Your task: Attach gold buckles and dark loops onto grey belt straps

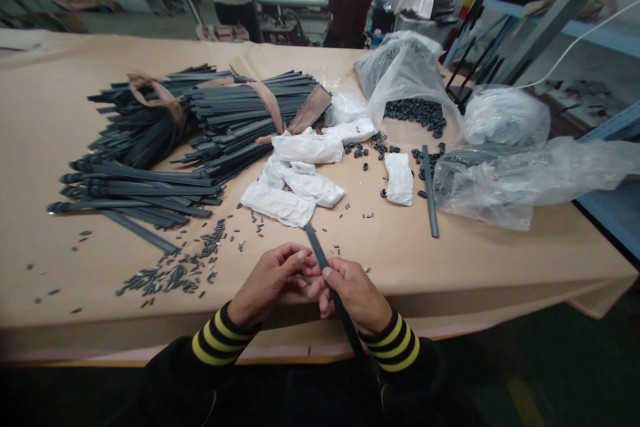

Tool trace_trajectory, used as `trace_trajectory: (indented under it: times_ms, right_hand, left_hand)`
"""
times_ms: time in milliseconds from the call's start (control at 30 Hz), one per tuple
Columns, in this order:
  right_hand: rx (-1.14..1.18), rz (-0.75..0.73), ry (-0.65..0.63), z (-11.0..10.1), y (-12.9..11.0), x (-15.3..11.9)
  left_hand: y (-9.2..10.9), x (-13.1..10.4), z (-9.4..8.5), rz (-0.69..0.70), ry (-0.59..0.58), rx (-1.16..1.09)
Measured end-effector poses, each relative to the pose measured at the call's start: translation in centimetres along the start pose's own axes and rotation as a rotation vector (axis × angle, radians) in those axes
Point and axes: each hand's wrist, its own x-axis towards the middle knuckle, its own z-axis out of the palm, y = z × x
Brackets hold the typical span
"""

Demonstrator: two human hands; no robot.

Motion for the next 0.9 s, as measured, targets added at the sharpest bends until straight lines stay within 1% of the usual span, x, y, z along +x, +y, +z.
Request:
trace_trajectory:
  times_ms: [67, 133, 167, 200, 233, 300, 333, 400, 467, 533, 567, 600, 633, 667, 700, 733, 767, 800, 900]
  right_hand:
    - [0.154, -0.173, 0.176, 0.1, -1.1, 0.4]
    - [0.283, -0.336, 0.325, -0.4, -2.4, 0.8]
    - [0.319, -0.401, 0.376, -1.0, -3.0, 0.8]
    - [0.335, -0.459, 0.420, -1.6, -3.6, 0.8]
    - [0.336, -0.507, 0.460, -2.4, -4.0, 0.6]
    - [0.318, -0.557, 0.527, -4.1, -4.3, -0.3]
    - [0.303, -0.556, 0.551, -4.9, -4.3, -0.9]
    - [0.267, -0.500, 0.583, -6.3, -3.6, -2.6]
    - [0.213, -0.377, 0.592, -7.3, -2.4, -4.4]
    - [0.112, -0.172, 0.571, -7.7, -1.0, -6.2]
    - [0.032, -0.041, 0.529, -7.7, -0.2, -7.0]
    - [-0.067, 0.093, 0.453, -7.5, 0.4, -7.7]
    - [-0.174, 0.212, 0.347, -7.2, 1.0, -8.2]
    - [-0.271, 0.297, 0.223, -6.7, 1.4, -8.5]
    - [-0.347, 0.337, 0.104, -6.1, 1.5, -8.7]
    - [-0.397, 0.326, 0.015, -5.4, 1.5, -8.6]
    - [-0.426, 0.270, -0.018, -4.6, 1.3, -8.4]
    - [-0.445, 0.183, 0.009, -3.9, 0.9, -7.9]
    - [-0.594, -0.103, 0.230, -2.0, -0.7, -5.6]
  left_hand:
    - [-0.4, -0.5, 0.9, 0.014, -0.157, 0.035]
    - [-0.9, -1.0, 1.6, -0.050, -0.340, 0.037]
    - [-1.1, -1.2, 1.7, -0.099, -0.403, 0.036]
    - [-1.2, -1.4, 1.6, -0.145, -0.437, 0.033]
    - [-1.3, -1.5, 1.3, -0.176, -0.441, 0.030]
    - [-1.0, -1.5, 0.3, -0.188, -0.384, 0.041]
    - [-0.8, -1.5, -0.3, -0.175, -0.343, 0.057]
    - [-0.1, -1.3, -1.3, -0.135, -0.229, 0.078]
    - [0.4, -1.0, -2.0, -0.078, -0.079, 0.057]
    - [0.6, -0.7, -2.3, -0.040, 0.034, 0.013]
    - [0.6, -0.5, -2.4, -0.036, 0.054, 0.000]
    - [0.6, -0.4, -2.3, -0.042, 0.051, -0.001]
    - [0.6, -0.3, -2.3, -0.048, 0.038, 0.006]
    - [0.5, -0.1, -2.2, -0.054, 0.024, 0.016]
    - [0.5, -0.1, -2.2, -0.058, 0.015, 0.027]
    - [0.4, 0.0, -2.1, -0.063, 0.011, 0.036]
    - [0.4, 0.0, -2.1, -0.070, 0.010, 0.044]
    - [0.5, 0.0, -2.1, -0.078, 0.008, 0.050]
    - [0.6, 0.0, -2.1, -0.100, -0.003, 0.060]
